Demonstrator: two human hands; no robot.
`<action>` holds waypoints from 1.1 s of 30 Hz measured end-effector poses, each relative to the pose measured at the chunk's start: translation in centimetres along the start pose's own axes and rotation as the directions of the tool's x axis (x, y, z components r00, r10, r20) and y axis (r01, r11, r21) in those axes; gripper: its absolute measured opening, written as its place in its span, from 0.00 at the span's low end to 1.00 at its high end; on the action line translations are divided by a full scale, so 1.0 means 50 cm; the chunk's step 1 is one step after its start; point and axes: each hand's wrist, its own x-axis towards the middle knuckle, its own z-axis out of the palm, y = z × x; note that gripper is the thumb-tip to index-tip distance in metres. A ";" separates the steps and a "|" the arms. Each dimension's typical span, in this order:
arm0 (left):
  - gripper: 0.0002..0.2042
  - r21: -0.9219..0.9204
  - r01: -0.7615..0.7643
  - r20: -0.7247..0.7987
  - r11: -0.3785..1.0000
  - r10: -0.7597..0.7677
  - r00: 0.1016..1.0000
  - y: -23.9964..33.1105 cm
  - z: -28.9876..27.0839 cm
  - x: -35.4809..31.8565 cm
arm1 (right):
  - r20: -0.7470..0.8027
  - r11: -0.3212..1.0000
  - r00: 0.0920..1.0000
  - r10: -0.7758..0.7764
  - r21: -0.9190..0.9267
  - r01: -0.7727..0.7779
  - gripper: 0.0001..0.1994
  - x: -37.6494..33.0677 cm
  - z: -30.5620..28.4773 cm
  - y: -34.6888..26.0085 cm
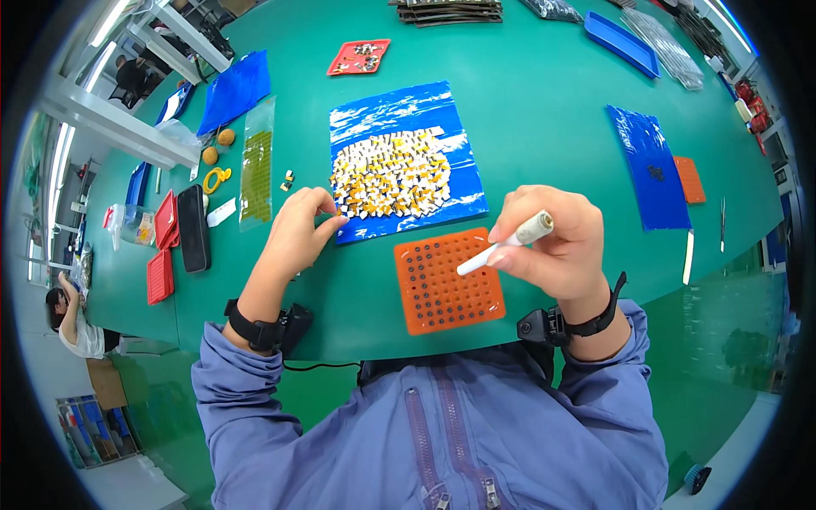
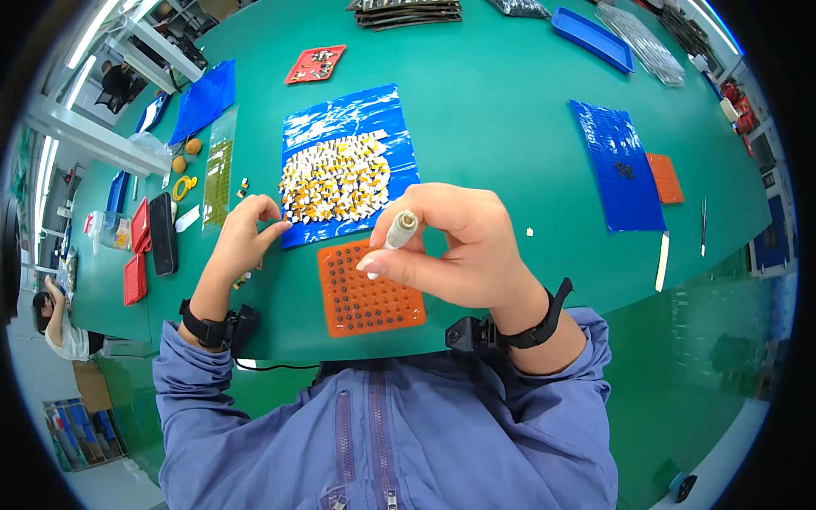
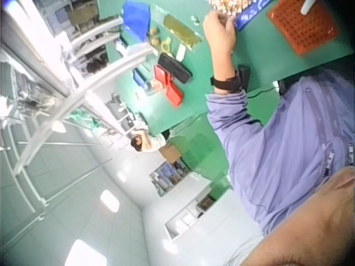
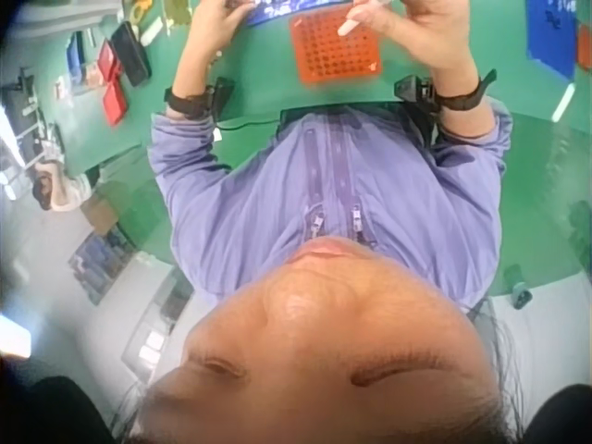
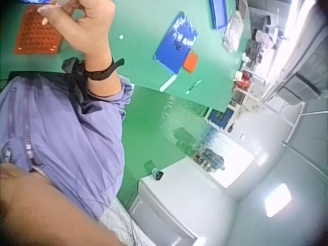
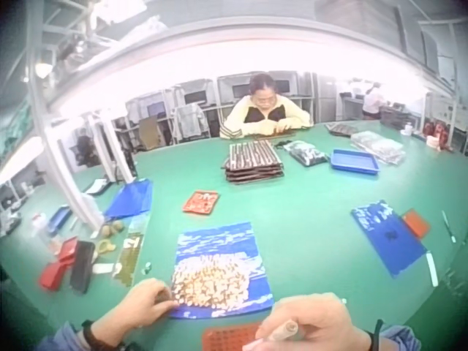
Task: The person uses a white plastic tool to pick up small yellow and white electronic components from a blue sheet and places them into the holes of an orange grid tray. The person repeats this pick-and-place action continuously throughout the clip.
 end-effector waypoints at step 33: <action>0.06 -0.901 0.029 -0.134 -0.433 0.340 0.931 0.145 0.046 -0.063 | 0.137 0.915 0.941 0.309 0.227 -0.334 0.06 0.001 0.016 0.016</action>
